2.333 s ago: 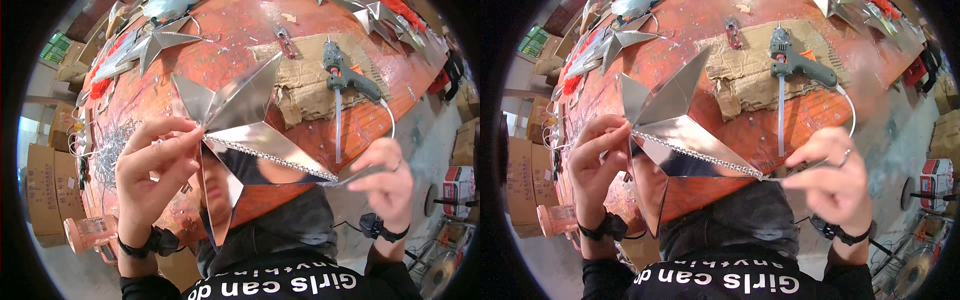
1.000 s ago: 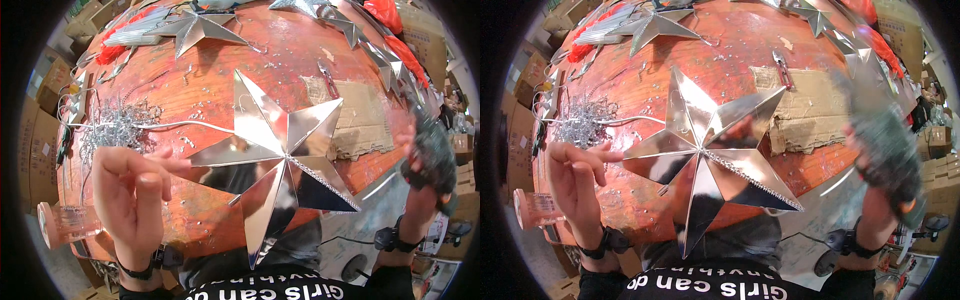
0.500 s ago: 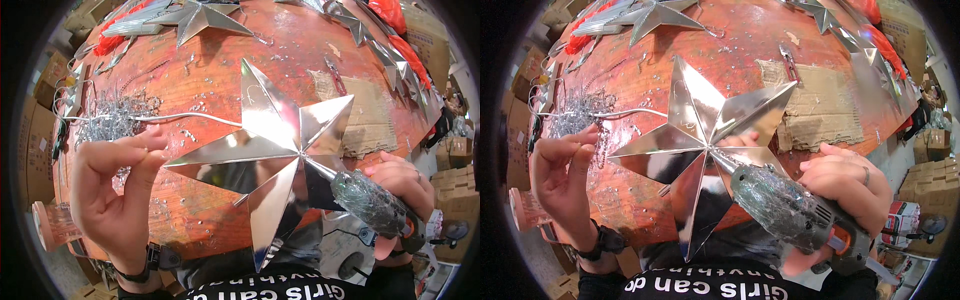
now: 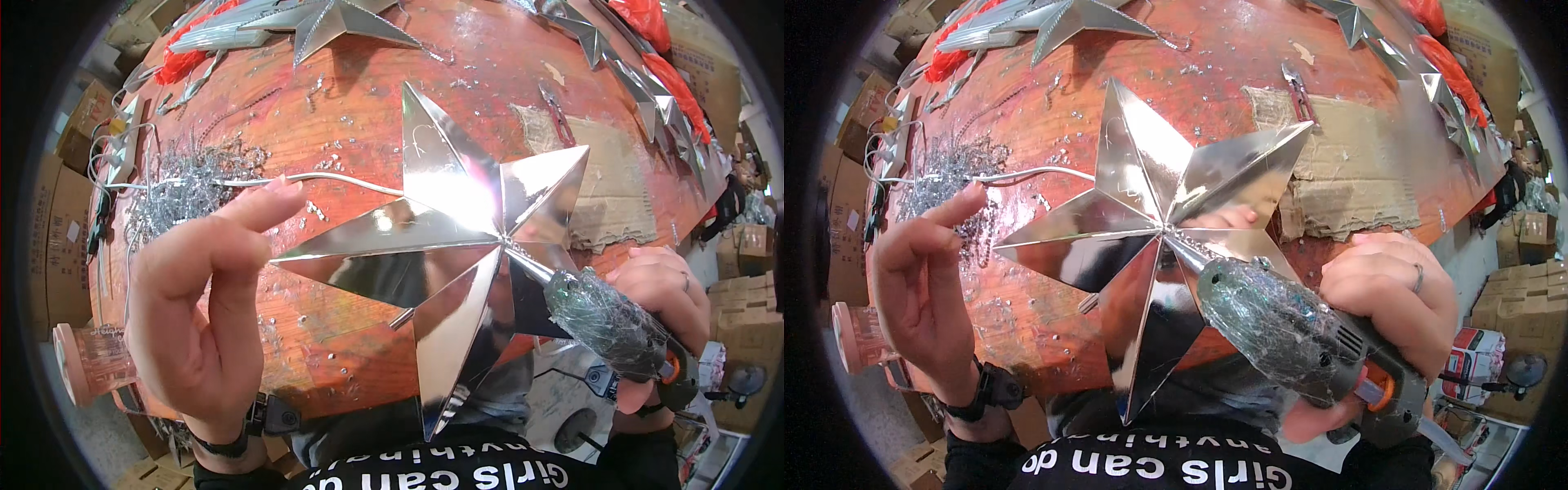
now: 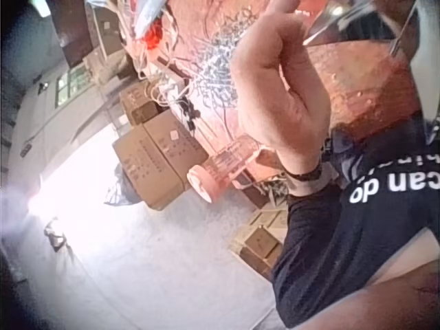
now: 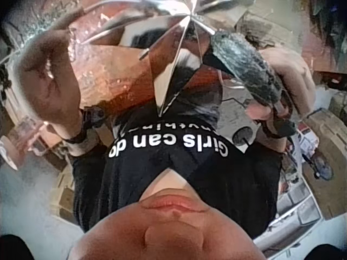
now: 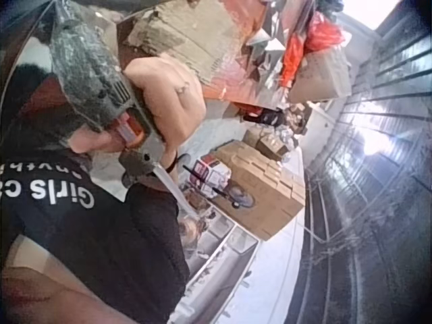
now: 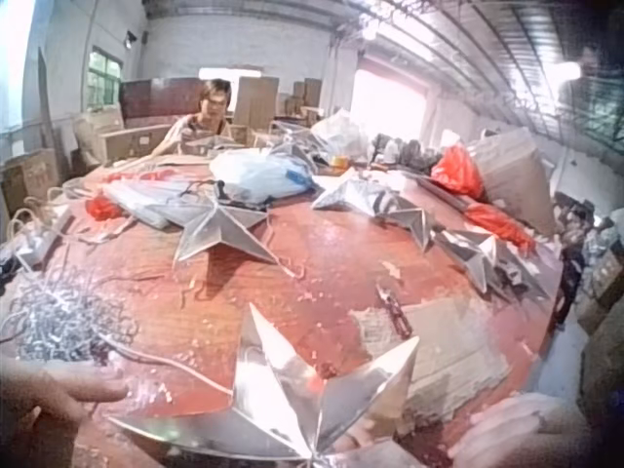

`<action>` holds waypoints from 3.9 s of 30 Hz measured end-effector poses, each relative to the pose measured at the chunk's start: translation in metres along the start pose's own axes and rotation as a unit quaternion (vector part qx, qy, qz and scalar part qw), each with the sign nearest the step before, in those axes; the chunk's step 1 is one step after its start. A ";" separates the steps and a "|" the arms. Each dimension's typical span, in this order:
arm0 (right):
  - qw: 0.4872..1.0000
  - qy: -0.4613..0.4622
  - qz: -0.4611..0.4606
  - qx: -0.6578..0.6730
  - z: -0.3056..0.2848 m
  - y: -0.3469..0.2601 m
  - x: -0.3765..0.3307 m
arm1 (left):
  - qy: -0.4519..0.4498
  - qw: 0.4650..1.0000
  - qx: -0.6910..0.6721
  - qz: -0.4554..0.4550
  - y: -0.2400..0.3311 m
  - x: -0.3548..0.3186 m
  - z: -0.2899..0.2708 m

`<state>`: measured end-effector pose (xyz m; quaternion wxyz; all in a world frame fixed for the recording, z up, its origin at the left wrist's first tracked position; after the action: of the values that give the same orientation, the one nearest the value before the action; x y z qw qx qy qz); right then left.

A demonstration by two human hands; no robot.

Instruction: The person applies a silver beaded chain to the edges of a large silver star using a hot glue gun. They repeatedly apply glue and press the chain into place along the star's points.

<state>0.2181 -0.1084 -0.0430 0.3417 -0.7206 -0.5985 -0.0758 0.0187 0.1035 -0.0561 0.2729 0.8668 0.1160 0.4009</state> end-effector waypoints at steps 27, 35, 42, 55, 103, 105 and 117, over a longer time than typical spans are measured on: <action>0.996 -0.043 -0.069 -0.035 0.003 -0.026 -0.006 | 0.003 0.997 0.032 0.063 -0.002 0.004 -0.001; 0.991 -0.120 -0.033 -0.049 0.002 -0.034 0.000 | -0.041 0.994 0.075 0.073 0.001 0.003 -0.006; 0.990 -0.103 -0.057 -0.080 0.001 -0.051 -0.017 | -0.022 0.994 0.054 0.092 -0.001 0.002 -0.002; 0.989 -0.098 -0.070 -0.082 0.007 -0.051 -0.027 | -0.054 0.992 0.065 0.093 0.001 0.003 -0.002; 0.970 -0.141 0.035 -0.194 0.014 0.001 0.020 | 0.116 0.979 -0.053 -0.159 -0.057 0.011 -0.046; 0.972 -0.069 0.044 -0.221 0.010 0.004 0.025 | 0.110 0.976 -0.071 -0.174 -0.062 0.011 -0.047; 0.954 0.153 0.086 -0.244 -0.053 -0.023 -0.048 | -0.041 0.972 0.100 -0.211 -0.060 -0.004 -0.038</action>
<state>0.1999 -0.1776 -0.0186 0.2485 -0.8103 -0.4382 -0.2993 -0.0118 0.1656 -0.0725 0.2677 0.8612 0.3244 0.2853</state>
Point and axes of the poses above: each hand's wrist, its own x-axis towards the middle knuckle, its own z-axis out of the palm, y = z × x, the point moved 5 cm from there along x, towards the middle knuckle, and after that the axes turned 3 degrees about z, right-handed, at the moved point
